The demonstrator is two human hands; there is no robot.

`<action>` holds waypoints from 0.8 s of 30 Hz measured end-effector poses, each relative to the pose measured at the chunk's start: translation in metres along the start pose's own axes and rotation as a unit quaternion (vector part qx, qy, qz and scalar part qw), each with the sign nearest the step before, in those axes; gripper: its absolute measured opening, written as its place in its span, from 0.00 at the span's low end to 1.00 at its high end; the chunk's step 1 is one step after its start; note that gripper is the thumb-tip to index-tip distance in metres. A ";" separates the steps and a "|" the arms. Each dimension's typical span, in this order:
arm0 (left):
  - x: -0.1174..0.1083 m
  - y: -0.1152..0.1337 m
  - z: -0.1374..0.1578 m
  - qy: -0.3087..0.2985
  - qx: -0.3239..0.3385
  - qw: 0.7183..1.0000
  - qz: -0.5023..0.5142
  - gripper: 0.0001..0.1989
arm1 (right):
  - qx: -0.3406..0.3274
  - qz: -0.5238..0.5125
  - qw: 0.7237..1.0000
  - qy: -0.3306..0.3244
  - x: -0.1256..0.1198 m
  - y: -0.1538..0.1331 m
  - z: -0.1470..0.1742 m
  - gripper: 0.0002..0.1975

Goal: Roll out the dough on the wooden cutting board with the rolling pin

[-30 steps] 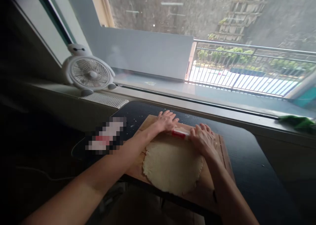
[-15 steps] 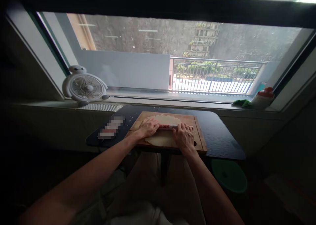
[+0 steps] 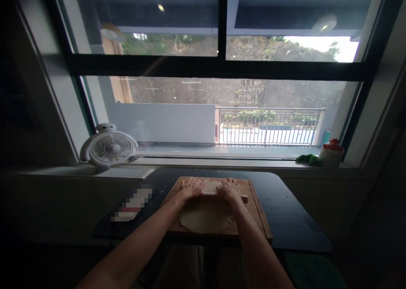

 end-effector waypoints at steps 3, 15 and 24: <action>0.003 -0.001 0.014 0.016 0.003 1.000 0.009 0.18 | -0.004 0.004 1.000 -0.008 0.003 -0.003 0.017 0.18; 0.008 -0.012 0.090 0.043 0.067 0.997 0.013 0.20 | -0.033 0.017 0.998 0.053 0.006 -0.025 0.096 0.26; 0.004 -0.010 0.016 0.037 0.029 0.999 -0.011 0.18 | 0.004 0.015 0.998 0.069 0.007 -0.012 0.023 0.19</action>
Point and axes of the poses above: each hand's wrist, its own z-axis away from the middle knuckle, its own x-axis out of the palm, y = z × x, the point moved 2 cm from there along -z, towards the middle knuckle, and after that the axes turned 6 degrees about -x, right-handed, at the moved point
